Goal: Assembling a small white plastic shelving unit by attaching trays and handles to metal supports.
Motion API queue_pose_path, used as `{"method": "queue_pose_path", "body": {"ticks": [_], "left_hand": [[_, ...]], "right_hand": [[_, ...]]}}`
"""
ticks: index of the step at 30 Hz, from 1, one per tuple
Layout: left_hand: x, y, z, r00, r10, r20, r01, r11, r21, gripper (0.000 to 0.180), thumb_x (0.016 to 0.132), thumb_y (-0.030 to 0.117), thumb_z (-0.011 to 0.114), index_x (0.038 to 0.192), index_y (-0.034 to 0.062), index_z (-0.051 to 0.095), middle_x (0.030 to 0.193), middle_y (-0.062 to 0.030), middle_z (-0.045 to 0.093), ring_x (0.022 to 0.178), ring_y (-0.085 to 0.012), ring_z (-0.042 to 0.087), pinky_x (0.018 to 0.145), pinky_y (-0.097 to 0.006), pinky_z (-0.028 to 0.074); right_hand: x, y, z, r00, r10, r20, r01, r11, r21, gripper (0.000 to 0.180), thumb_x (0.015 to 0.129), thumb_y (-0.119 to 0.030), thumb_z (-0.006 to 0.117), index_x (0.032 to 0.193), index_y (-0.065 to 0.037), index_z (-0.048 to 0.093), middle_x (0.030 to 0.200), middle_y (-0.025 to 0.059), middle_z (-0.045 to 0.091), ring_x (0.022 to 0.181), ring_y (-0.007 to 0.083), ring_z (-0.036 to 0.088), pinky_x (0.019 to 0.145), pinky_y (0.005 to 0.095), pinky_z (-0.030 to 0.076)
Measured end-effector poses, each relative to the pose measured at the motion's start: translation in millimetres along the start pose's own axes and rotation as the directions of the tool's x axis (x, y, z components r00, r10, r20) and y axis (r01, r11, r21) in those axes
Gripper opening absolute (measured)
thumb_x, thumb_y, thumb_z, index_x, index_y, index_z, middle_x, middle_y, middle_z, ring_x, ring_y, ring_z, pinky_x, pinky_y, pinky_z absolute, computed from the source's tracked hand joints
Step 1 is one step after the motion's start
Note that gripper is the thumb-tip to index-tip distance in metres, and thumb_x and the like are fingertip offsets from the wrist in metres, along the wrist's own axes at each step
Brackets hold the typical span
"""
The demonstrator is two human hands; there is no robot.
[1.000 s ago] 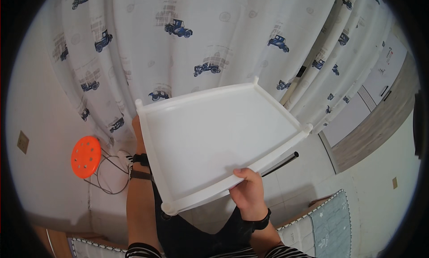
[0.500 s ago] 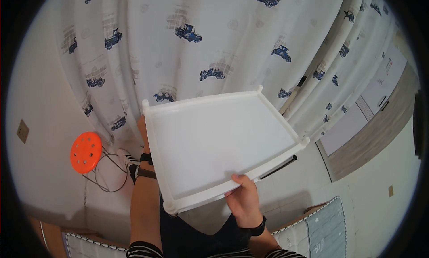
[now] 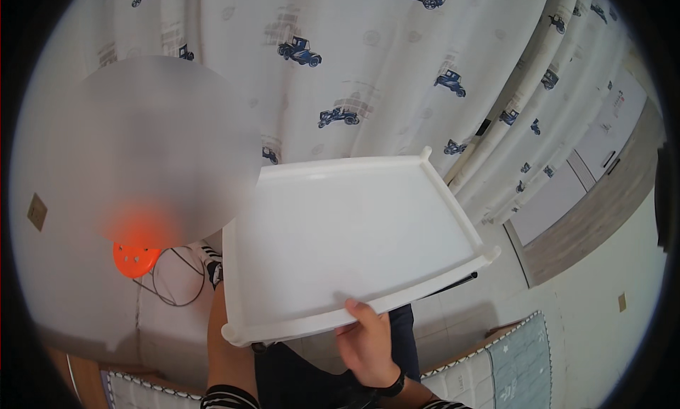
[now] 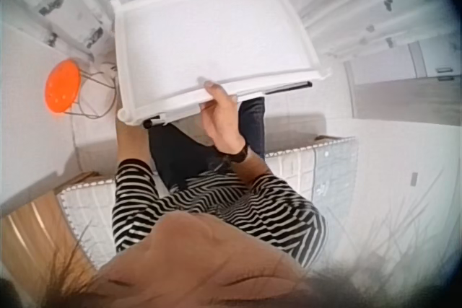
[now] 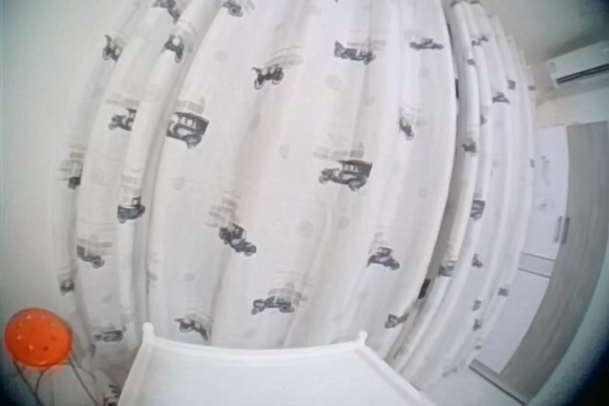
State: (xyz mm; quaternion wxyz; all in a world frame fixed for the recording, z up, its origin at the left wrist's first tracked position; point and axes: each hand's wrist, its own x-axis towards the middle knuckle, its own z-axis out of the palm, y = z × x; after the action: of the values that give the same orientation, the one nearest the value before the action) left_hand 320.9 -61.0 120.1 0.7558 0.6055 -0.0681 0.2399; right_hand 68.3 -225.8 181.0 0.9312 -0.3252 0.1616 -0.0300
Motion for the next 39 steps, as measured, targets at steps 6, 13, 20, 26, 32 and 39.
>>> {"method": "queue_pose_path", "body": {"ticks": [6, 13, 20, 26, 32, 39], "left_hand": [[-15.9, -15.0, 11.6, 0.996, -0.066, 0.054, 0.07, 0.994, -0.086, 0.023, 0.093, 0.019, 0.046, 0.078, 0.0034, 0.052, 0.075, 0.0, 0.057, 0.065, -0.006, 0.051, 0.053, -0.025, 0.043], [-16.7, -9.6, 10.8, 0.992, -0.111, 0.066, 0.119, 0.984, -0.13, 0.023, 0.093, 0.019, 0.046, 0.078, 0.0034, 0.052, 0.076, -0.0003, 0.057, 0.066, -0.0061, 0.051, 0.053, -0.025, 0.043], [-20.7, -12.8, -1.3, 0.987, -0.14, 0.084, 0.155, 0.966, -0.208, 0.022, 0.093, 0.019, 0.046, 0.079, 0.0033, 0.052, 0.077, -0.0005, 0.056, 0.067, -0.0062, 0.052, 0.054, -0.025, 0.044], [-25.8, -11.7, -4.4, 0.982, -0.169, 0.089, 0.187, 0.948, -0.256, 0.021, 0.093, 0.019, 0.046, 0.08, 0.0032, 0.052, 0.078, -0.0008, 0.056, 0.068, -0.0063, 0.052, 0.055, -0.025, 0.044], [-27.7, -11.2, -7.7, 0.977, -0.188, 0.099, 0.21, 0.927, -0.312, 0.021, 0.093, 0.019, 0.046, 0.081, 0.0032, 0.052, 0.079, -0.001, 0.056, 0.069, -0.0064, 0.052, 0.056, -0.025, 0.044], [-24.3, -12.8, 1.9, 0.961, -0.24, 0.137, 0.274, 0.889, -0.367, 0.02, 0.093, 0.019, 0.046, 0.082, 0.0031, 0.051, 0.08, -0.0012, 0.056, 0.07, -0.0065, 0.052, 0.057, -0.025, 0.044]], "right_hand": [[22.6, -48.5, 4.7, 0.998, -0.06, 0.017, 0.061, 0.996, -0.061, 0.041, 0.078, -0.007, 0.056, 0.118, 0.0, 0.045, 0.113, 0.0096, 0.053, 0.106, 0.0228, 0.053, 0.09, 0.0389, 0.044], [31.4, -49.0, -10.4, 0.998, -0.018, 0.068, 0.019, 1.0, -0.022, 0.045, 0.078, -0.005, 0.056, 0.12, 0.002, 0.043, 0.115, 0.0112, 0.053, 0.107, 0.026, 0.052, 0.092, 0.0401, 0.043], [31.6, -13.4, -51.7, 0.994, -0.056, 0.096, 0.051, 0.997, 0.052, 0.049, 0.075, -0.004, 0.057, 0.122, -0.001, 0.042, 0.114, 0.0101, 0.053, 0.108, 0.0241, 0.051, 0.092, 0.0386, 0.042], [16.1, -29.2, -9.1, 0.995, -0.09, 0.05, 0.09, 0.996, 0.003, 0.041, 0.077, -0.008, 0.057, 0.116, -0.001, 0.046, 0.11, 0.0092, 0.055, 0.103, 0.0214, 0.054, 0.084, 0.0361, 0.045], [17.0, -44.1, 15.2, 0.999, -0.032, -0.008, 0.032, 0.999, 0.014, 0.031, 0.079, -0.011, 0.057, 0.107, 0.001, 0.05, 0.103, 0.009, 0.058, 0.098, 0.0212, 0.056, 0.082, 0.0348, 0.046], [21.9, -17.7, -41.6, 0.998, -0.048, 0.038, 0.047, 0.999, 0.019, 0.044, 0.076, -0.005, 0.057, 0.119, -0.001, 0.046, 0.112, 0.0092, 0.055, 0.104, 0.0234, 0.053, 0.09, 0.0379, 0.043]]}}
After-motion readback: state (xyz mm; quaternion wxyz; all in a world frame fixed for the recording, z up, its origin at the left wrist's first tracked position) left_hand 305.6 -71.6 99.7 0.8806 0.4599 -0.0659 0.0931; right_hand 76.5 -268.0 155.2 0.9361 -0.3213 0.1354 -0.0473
